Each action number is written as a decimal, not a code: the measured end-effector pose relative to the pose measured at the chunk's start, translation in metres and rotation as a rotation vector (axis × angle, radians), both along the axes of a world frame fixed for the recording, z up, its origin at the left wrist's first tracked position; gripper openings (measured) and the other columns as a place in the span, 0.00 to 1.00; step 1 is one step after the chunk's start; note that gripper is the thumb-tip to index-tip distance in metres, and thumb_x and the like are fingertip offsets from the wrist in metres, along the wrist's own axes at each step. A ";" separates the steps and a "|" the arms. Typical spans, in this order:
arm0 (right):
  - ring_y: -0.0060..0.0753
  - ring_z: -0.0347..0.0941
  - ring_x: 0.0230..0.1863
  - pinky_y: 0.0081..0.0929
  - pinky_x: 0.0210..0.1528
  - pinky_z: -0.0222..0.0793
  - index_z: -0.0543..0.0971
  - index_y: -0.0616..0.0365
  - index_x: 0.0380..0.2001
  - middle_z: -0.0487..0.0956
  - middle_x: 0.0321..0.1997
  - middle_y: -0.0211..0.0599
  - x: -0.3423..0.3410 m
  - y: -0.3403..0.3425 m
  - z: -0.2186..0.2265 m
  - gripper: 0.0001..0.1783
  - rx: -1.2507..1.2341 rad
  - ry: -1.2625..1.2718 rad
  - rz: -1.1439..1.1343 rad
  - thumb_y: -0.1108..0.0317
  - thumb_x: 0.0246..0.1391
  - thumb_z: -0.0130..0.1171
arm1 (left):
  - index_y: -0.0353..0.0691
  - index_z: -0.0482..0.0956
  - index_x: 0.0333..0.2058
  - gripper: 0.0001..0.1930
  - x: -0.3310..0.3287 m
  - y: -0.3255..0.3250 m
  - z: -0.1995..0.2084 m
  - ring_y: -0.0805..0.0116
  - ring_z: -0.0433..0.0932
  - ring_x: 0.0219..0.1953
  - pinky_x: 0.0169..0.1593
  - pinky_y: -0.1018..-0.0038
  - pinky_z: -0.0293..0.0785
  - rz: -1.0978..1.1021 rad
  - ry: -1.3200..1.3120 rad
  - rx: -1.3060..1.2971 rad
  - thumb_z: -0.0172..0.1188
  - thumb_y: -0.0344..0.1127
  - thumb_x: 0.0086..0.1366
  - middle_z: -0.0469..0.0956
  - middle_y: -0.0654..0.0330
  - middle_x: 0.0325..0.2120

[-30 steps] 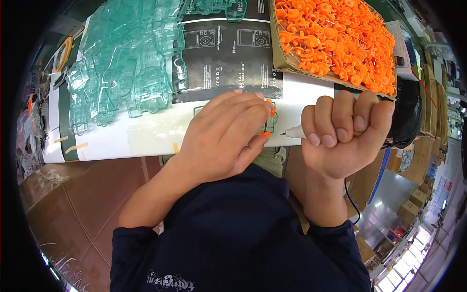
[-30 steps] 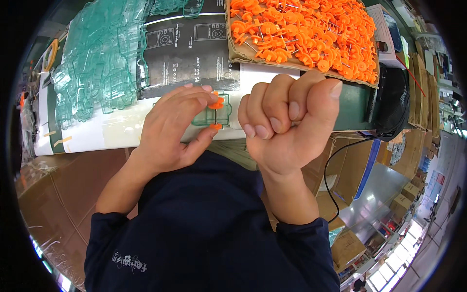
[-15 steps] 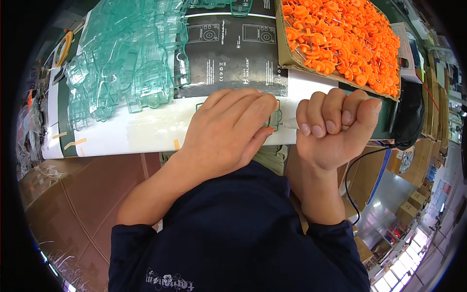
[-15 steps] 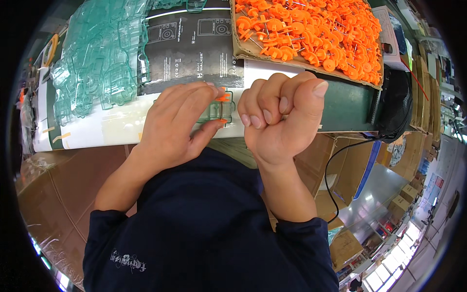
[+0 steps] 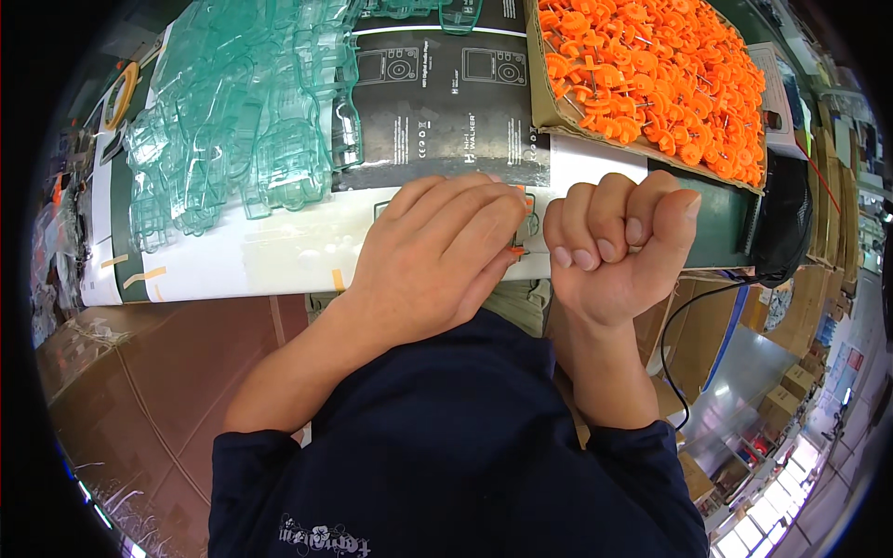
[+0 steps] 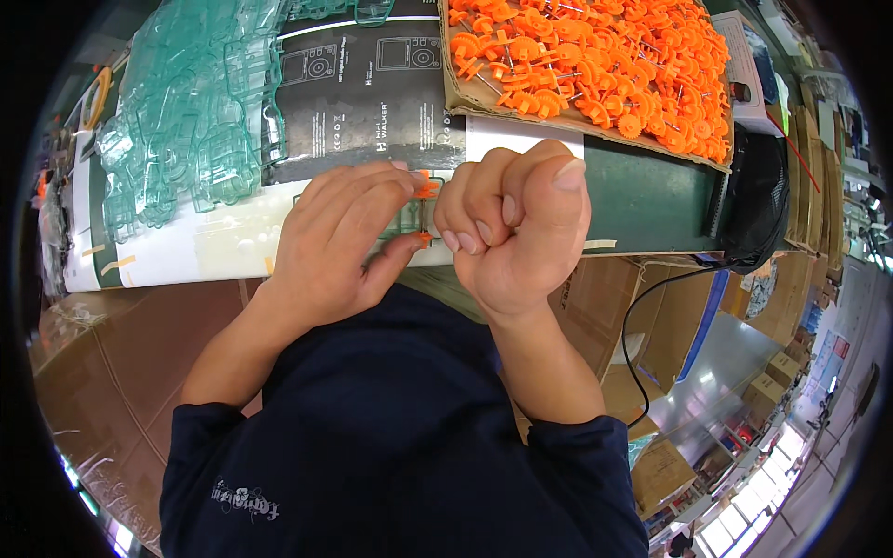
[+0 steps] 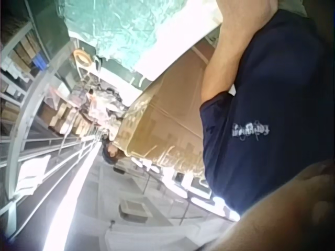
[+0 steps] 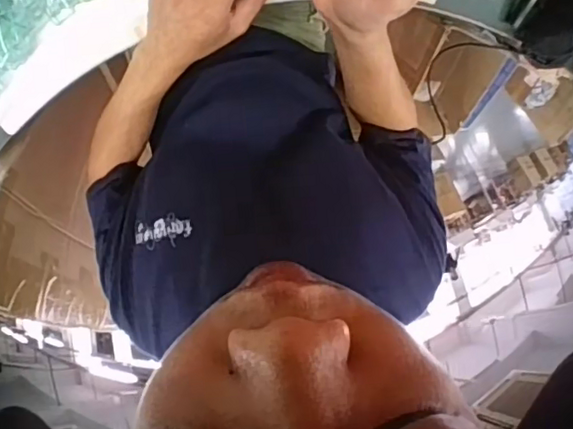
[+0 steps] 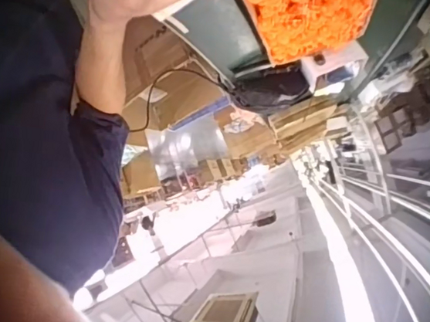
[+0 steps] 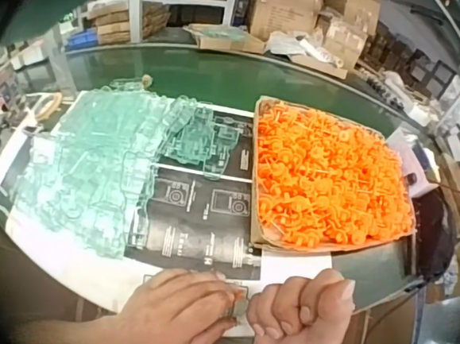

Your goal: The person assembles components by applying lubricant to axle assemblies with a dispenser pen, fitting them into plastic housings by hand, and placing the assembled pieces onto the conveyor belt.

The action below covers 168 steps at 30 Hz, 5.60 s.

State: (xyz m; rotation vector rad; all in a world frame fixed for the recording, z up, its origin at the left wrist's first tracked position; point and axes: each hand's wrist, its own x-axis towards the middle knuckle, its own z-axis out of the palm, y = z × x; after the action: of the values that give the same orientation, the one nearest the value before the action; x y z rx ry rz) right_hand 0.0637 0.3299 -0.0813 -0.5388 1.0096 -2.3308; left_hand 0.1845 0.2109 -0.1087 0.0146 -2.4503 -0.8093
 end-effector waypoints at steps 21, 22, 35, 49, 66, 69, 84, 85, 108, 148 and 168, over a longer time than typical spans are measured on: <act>0.18 0.53 0.12 0.22 0.14 0.53 0.62 0.44 0.20 0.59 0.13 0.22 -0.003 -0.014 -0.002 0.27 -0.038 0.103 -0.159 0.45 0.75 0.40 | 0.36 0.76 0.51 0.26 0.001 -0.001 0.012 0.58 0.80 0.45 0.52 0.66 0.73 0.030 -0.090 0.086 0.70 0.29 0.52 0.82 0.59 0.46; 0.19 0.53 0.12 0.21 0.14 0.53 0.62 0.44 0.20 0.60 0.13 0.22 -0.003 -0.014 -0.002 0.27 -0.034 0.105 -0.165 0.45 0.75 0.40 | 0.36 0.75 0.51 0.26 0.001 -0.001 0.013 0.58 0.80 0.45 0.52 0.66 0.72 0.032 -0.112 0.102 0.70 0.29 0.52 0.82 0.59 0.45; 0.20 0.53 0.13 0.20 0.15 0.53 0.64 0.49 0.23 0.61 0.14 0.27 -0.006 -0.025 0.006 0.22 0.083 0.042 -0.097 0.53 0.74 0.44 | 0.38 0.71 0.55 0.30 0.002 0.000 0.013 0.61 0.79 0.48 0.54 0.69 0.69 0.041 -0.124 0.111 0.67 0.28 0.52 0.80 0.58 0.42; 0.18 0.50 0.11 0.20 0.13 0.49 0.63 0.45 0.23 0.60 0.13 0.23 0.001 -0.021 0.004 0.22 0.116 0.132 -0.206 0.50 0.73 0.43 | 0.38 0.73 0.56 0.30 0.002 0.002 0.017 0.58 0.79 0.46 0.53 0.66 0.72 0.037 -0.183 0.150 0.69 0.28 0.52 0.82 0.60 0.46; 0.18 0.51 0.12 0.20 0.14 0.49 0.62 0.44 0.24 0.57 0.13 0.22 0.015 0.000 -0.002 0.26 0.013 0.165 -0.084 0.42 0.74 0.40 | 0.37 0.76 0.52 0.24 0.004 0.008 0.001 0.63 0.80 0.53 0.55 0.67 0.71 0.089 -0.063 -0.022 0.69 0.32 0.56 0.81 0.63 0.53; 0.18 0.51 0.12 0.20 0.14 0.49 0.62 0.44 0.25 0.57 0.13 0.22 0.018 -0.002 -0.002 0.25 0.046 0.197 -0.090 0.43 0.74 0.41 | 0.37 0.76 0.51 0.24 0.004 0.008 0.002 0.63 0.80 0.53 0.55 0.67 0.71 0.094 -0.063 -0.022 0.69 0.32 0.56 0.81 0.63 0.53; 0.19 0.49 0.12 0.20 0.13 0.46 0.63 0.47 0.22 0.58 0.12 0.24 0.002 -0.009 0.013 0.19 0.250 -0.024 -0.072 0.56 0.68 0.49 | 0.36 0.74 0.52 0.25 0.005 0.003 0.003 0.64 0.76 0.56 0.58 0.64 0.68 0.052 -0.053 0.001 0.68 0.32 0.55 0.79 0.60 0.54; 0.18 0.49 0.12 0.20 0.14 0.46 0.64 0.47 0.22 0.59 0.12 0.25 -0.001 -0.004 0.018 0.19 0.306 -0.021 -0.071 0.57 0.68 0.50 | 0.36 0.74 0.53 0.26 0.007 0.001 0.008 0.63 0.77 0.56 0.58 0.63 0.67 0.045 -0.057 0.001 0.68 0.32 0.55 0.78 0.60 0.55; 0.22 0.67 0.23 0.18 0.29 0.64 0.86 0.57 0.46 0.78 0.26 0.29 -0.008 0.051 0.024 0.16 1.273 0.543 0.143 0.73 0.52 0.67 | 0.39 0.74 0.57 0.30 0.016 -0.004 0.012 0.63 0.76 0.49 0.55 0.67 0.64 0.065 -0.295 -0.013 0.71 0.35 0.54 0.79 0.62 0.52; 0.20 0.58 0.14 0.21 0.19 0.56 0.67 0.49 0.20 0.67 0.14 0.27 -0.025 -0.004 0.014 0.22 0.070 -0.136 0.245 0.57 0.70 0.51 | 0.40 0.74 0.57 0.28 0.018 -0.002 -0.003 0.66 0.74 0.49 0.52 0.66 0.63 0.067 -0.176 -0.101 0.66 0.41 0.59 0.79 0.66 0.54; 0.32 0.72 0.22 0.26 0.29 0.68 0.86 0.50 0.49 0.82 0.24 0.33 -0.015 0.056 0.030 0.19 1.254 0.679 0.063 0.68 0.51 0.70 | 0.41 0.74 0.57 0.28 -0.012 -0.037 0.042 0.62 0.75 0.47 0.53 0.64 0.65 0.146 -0.119 -0.243 0.66 0.42 0.58 0.79 0.61 0.47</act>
State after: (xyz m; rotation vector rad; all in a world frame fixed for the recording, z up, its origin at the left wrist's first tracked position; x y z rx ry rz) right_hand 0.0485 0.3858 -0.0517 -0.7613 2.3653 -1.0150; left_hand 0.1726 0.1739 -0.0670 0.1538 -2.6082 -0.4564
